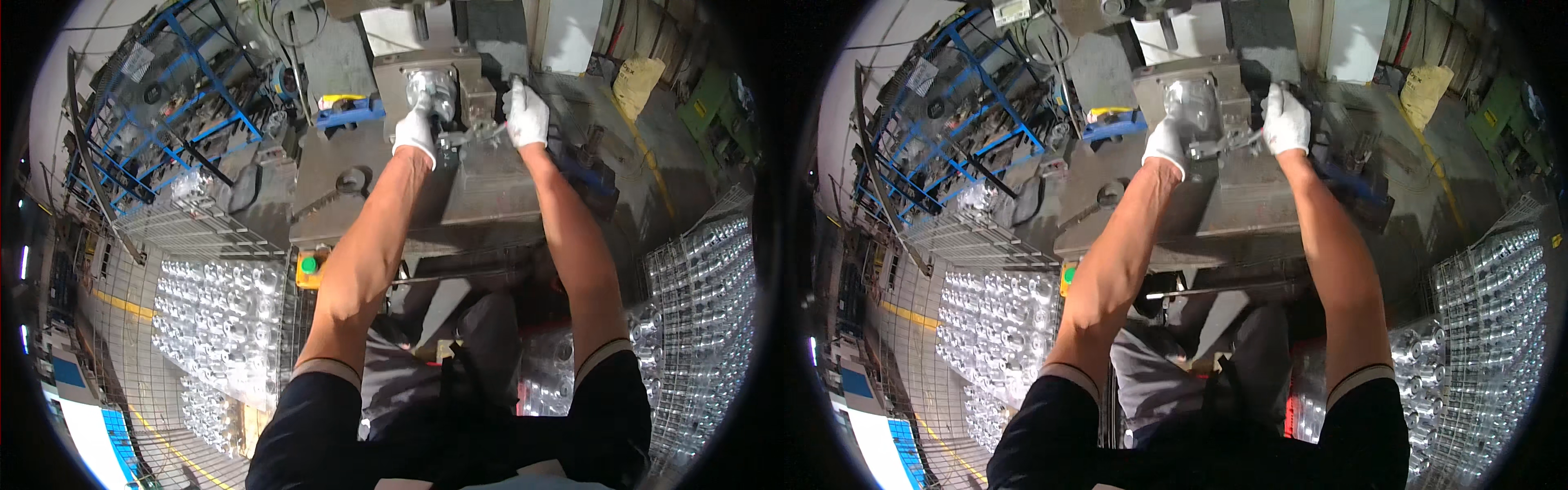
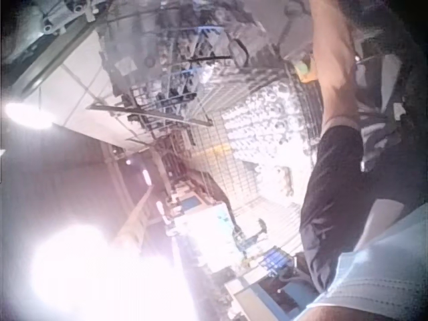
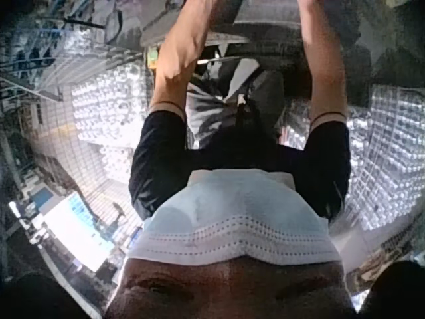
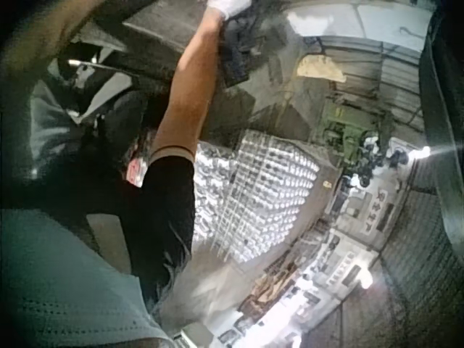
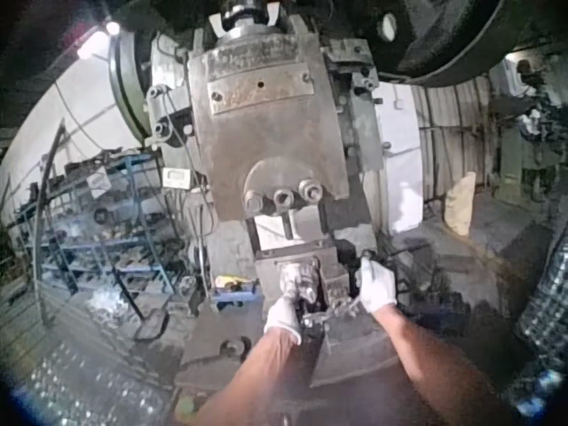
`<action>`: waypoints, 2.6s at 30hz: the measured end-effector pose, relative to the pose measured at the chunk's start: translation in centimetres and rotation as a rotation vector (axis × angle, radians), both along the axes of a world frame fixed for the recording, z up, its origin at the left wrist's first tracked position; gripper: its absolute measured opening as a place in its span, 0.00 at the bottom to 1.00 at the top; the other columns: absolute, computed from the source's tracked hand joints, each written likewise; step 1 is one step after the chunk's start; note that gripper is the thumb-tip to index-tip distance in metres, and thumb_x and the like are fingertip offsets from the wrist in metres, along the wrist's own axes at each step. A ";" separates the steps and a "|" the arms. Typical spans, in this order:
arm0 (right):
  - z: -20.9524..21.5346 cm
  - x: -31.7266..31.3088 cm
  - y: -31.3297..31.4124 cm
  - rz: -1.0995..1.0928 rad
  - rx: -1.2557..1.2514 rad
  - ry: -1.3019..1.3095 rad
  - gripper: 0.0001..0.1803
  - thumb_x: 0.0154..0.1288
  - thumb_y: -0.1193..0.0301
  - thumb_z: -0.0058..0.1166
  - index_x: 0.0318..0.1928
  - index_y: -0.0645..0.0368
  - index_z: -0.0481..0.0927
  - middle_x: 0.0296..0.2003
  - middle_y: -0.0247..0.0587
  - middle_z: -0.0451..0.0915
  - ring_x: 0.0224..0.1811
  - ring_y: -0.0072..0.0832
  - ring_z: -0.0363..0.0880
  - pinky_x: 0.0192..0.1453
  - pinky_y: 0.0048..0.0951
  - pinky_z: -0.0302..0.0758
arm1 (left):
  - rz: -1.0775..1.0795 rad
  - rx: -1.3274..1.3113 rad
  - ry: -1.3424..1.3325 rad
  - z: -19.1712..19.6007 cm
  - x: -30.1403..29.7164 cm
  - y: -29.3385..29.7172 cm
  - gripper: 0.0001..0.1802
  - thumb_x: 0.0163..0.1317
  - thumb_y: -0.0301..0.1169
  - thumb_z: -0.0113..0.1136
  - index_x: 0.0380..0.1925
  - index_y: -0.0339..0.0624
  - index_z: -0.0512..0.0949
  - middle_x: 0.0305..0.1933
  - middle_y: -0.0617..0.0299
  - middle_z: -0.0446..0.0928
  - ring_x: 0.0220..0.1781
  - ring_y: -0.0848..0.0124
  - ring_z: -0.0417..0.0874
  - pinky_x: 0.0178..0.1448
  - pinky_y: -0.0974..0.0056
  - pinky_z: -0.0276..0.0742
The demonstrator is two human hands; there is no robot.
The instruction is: The person is using a press machine to form metal parts.
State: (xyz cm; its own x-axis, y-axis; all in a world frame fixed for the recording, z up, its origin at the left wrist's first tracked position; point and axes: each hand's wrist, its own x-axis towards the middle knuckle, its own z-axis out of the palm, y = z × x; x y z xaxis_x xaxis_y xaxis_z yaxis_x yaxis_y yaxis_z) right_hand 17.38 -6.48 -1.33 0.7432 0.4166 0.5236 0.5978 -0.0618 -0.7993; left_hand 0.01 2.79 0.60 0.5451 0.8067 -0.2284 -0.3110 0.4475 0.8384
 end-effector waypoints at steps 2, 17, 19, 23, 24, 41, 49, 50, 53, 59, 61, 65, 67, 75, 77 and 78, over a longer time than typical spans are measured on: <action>0.5 -0.4 -0.2 -0.140 -0.152 -0.145 0.32 0.68 0.46 0.30 0.38 0.62 0.78 0.35 0.59 0.78 0.41 0.55 0.75 0.46 0.46 0.71 | -0.007 0.105 0.211 -0.3 -0.9 -0.7 0.32 0.59 0.54 0.56 0.47 0.33 0.75 0.42 0.50 0.77 0.38 0.61 0.80 0.38 0.51 0.77; -11.1 -9.0 -23.3 -0.378 -0.840 -0.591 0.26 0.68 0.56 0.41 0.59 0.61 0.67 0.61 0.52 0.64 0.66 0.45 0.58 0.70 0.44 0.53 | 0.255 1.371 1.137 -11.4 -31.1 -8.9 0.33 0.57 0.35 0.60 0.58 0.28 0.62 0.61 0.35 0.62 0.65 0.43 0.62 0.66 0.52 0.60; -11.6 -8.8 -23.2 -0.369 -0.776 -0.554 0.26 0.68 0.58 0.41 0.60 0.62 0.65 0.61 0.54 0.63 0.67 0.46 0.57 0.71 0.45 0.51 | 0.232 1.448 1.225 -11.9 -30.9 -8.9 0.36 0.55 0.35 0.60 0.60 0.28 0.59 0.64 0.35 0.58 0.67 0.42 0.58 0.68 0.46 0.55; -11.4 -9.3 -23.2 -0.376 -0.851 -0.537 0.28 0.67 0.58 0.41 0.62 0.61 0.62 0.62 0.52 0.62 0.67 0.48 0.56 0.72 0.44 0.50 | 0.113 1.448 1.467 -11.7 -31.1 -9.0 0.38 0.55 0.40 0.60 0.62 0.33 0.59 0.67 0.42 0.57 0.69 0.43 0.55 0.69 0.40 0.47; -11.2 -9.5 -23.1 -0.371 -0.871 -0.523 0.28 0.67 0.58 0.41 0.62 0.61 0.63 0.64 0.50 0.61 0.67 0.48 0.56 0.71 0.47 0.50 | 0.050 1.432 1.541 -11.4 -31.3 -8.9 0.38 0.55 0.42 0.60 0.62 0.35 0.60 0.68 0.44 0.57 0.70 0.43 0.54 0.69 0.39 0.45; -9.7 -14.0 -15.3 -0.131 -0.712 -0.639 0.33 0.64 0.59 0.44 0.64 0.65 0.58 0.67 0.48 0.55 0.72 0.46 0.45 0.73 0.43 0.43 | 0.208 1.483 1.108 -12.3 -21.3 -9.0 0.42 0.54 0.42 0.61 0.64 0.35 0.55 0.70 0.43 0.51 0.71 0.40 0.46 0.69 0.42 0.48; -4.9 -12.2 -12.4 -0.017 -0.292 -0.595 0.26 0.66 0.61 0.43 0.59 0.66 0.64 0.60 0.55 0.63 0.63 0.51 0.59 0.67 0.45 0.56 | 0.228 1.478 1.080 -12.4 -21.1 -9.1 0.42 0.54 0.40 0.61 0.64 0.35 0.54 0.70 0.44 0.50 0.71 0.39 0.46 0.69 0.42 0.50; -3.5 -10.9 -11.1 -0.063 -0.261 -0.663 0.26 0.66 0.62 0.43 0.59 0.65 0.65 0.60 0.55 0.63 0.62 0.51 0.60 0.66 0.44 0.58 | 0.225 1.467 1.070 -12.4 -21.1 -9.1 0.42 0.54 0.40 0.61 0.64 0.35 0.54 0.70 0.44 0.49 0.71 0.39 0.46 0.69 0.42 0.50; 0.1 -6.6 -6.2 -0.170 -0.169 -0.744 0.22 0.69 0.60 0.39 0.53 0.64 0.70 0.53 0.56 0.70 0.56 0.50 0.67 0.61 0.44 0.64 | 0.212 1.450 1.073 -12.3 -21.2 -9.1 0.42 0.54 0.40 0.61 0.65 0.35 0.54 0.70 0.44 0.49 0.71 0.39 0.45 0.69 0.42 0.50; 0.7 -6.2 -6.8 -0.104 -0.460 -0.420 0.24 0.70 0.54 0.33 0.36 0.61 0.75 0.36 0.59 0.77 0.42 0.53 0.74 0.49 0.49 0.70 | 0.241 1.416 1.081 -12.6 -21.1 -8.9 0.41 0.56 0.40 0.60 0.65 0.35 0.53 0.71 0.43 0.47 0.72 0.39 0.44 0.69 0.42 0.50; 0.3 -8.0 -9.6 -0.097 -0.402 -0.347 0.24 0.70 0.52 0.34 0.35 0.60 0.74 0.34 0.60 0.78 0.39 0.55 0.75 0.45 0.51 0.70 | 0.237 1.392 1.047 -12.8 -20.9 -9.1 0.41 0.56 0.40 0.59 0.65 0.35 0.53 0.71 0.43 0.47 0.72 0.39 0.44 0.69 0.42 0.50; 0.6 -11.7 -12.5 -0.115 -0.573 -0.289 0.22 0.70 0.52 0.36 0.40 0.57 0.76 0.28 0.57 0.79 0.32 0.53 0.78 0.39 0.46 0.73 | 0.293 1.381 1.027 -12.7 -20.6 -9.2 0.40 0.56 0.39 0.60 0.65 0.37 0.55 0.70 0.43 0.49 0.71 0.38 0.45 0.69 0.42 0.50; 0.7 -13.3 -12.5 0.095 -0.494 -0.126 0.21 0.70 0.53 0.39 0.42 0.58 0.76 0.27 0.54 0.80 0.30 0.46 0.79 0.37 0.41 0.74 | 0.312 1.334 1.018 -12.4 -20.6 -9.2 0.38 0.56 0.38 0.60 0.64 0.38 0.57 0.70 0.43 0.51 0.71 0.38 0.46 0.69 0.42 0.51; -2.3 -18.0 1.3 0.459 0.120 0.856 0.28 0.61 0.59 0.59 0.54 0.63 0.66 0.47 0.50 0.73 0.46 0.37 0.75 0.50 0.39 0.76 | 0.467 1.182 0.535 -10.9 -24.7 -13.4 0.24 0.56 0.31 0.60 0.54 0.38 0.70 0.60 0.46 0.67 0.63 0.50 0.68 0.64 0.55 0.65; -2.2 -15.3 6.2 0.370 0.181 0.943 0.26 0.61 0.61 0.59 0.55 0.61 0.67 0.46 0.48 0.70 0.44 0.35 0.74 0.50 0.36 0.76 | 0.450 1.102 0.474 -11.1 -28.2 -15.0 0.21 0.55 0.28 0.61 0.50 0.37 0.72 0.55 0.48 0.71 0.57 0.53 0.73 0.59 0.57 0.69; -2.3 -13.4 7.6 0.376 0.085 0.803 0.26 0.62 0.62 0.58 0.58 0.56 0.67 0.50 0.45 0.70 0.48 0.34 0.73 0.55 0.37 0.73 | 0.519 1.063 0.471 -11.5 -30.2 -15.7 0.19 0.56 0.27 0.59 0.48 0.36 0.73 0.52 0.48 0.72 0.54 0.54 0.74 0.57 0.59 0.70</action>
